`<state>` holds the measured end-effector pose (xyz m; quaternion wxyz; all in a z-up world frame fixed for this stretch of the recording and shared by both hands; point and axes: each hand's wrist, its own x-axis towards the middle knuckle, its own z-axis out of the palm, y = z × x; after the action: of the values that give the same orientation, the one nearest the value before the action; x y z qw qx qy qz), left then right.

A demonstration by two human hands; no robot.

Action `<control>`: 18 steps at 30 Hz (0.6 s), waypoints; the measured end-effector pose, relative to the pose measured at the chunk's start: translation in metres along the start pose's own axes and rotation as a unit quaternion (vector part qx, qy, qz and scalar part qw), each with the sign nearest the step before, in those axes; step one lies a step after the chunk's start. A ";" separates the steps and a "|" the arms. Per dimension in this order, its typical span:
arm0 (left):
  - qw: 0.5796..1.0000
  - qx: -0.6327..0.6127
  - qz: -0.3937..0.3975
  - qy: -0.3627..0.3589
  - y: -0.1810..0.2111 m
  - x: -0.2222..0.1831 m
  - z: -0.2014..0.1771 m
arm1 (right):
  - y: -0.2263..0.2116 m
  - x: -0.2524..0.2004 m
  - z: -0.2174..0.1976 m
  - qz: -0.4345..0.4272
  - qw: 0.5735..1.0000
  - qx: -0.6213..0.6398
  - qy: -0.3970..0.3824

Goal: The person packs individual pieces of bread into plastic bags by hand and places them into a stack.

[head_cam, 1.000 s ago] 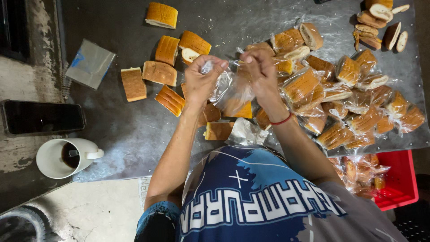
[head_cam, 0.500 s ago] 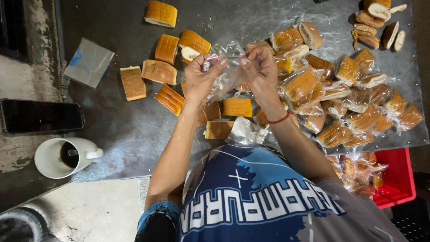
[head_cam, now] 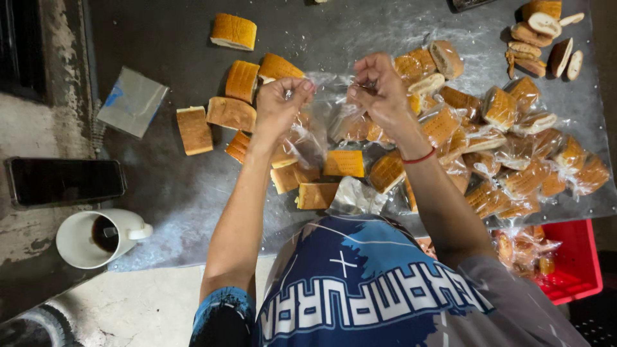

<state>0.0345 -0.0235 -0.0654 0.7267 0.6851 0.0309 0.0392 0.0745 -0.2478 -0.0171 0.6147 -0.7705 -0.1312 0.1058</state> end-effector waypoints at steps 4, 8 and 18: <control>0.996 0.010 -0.050 0.080 -0.015 0.002 0.006 | -0.010 0.014 0.009 -0.311 0.885 -0.313 0.150; 0.972 -0.190 -0.138 0.018 -0.009 -0.005 0.000 | 0.005 0.027 0.029 -0.302 0.936 -0.180 -0.033; 0.961 -0.109 0.139 0.214 0.049 -0.005 -0.047 | 0.192 0.289 0.012 0.025 0.947 -0.261 0.187</control>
<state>0.0245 0.0258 -0.0192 0.7607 0.5751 0.0852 0.2887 0.3571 -0.1807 -0.2077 0.4023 -0.9132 -0.0177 -0.0629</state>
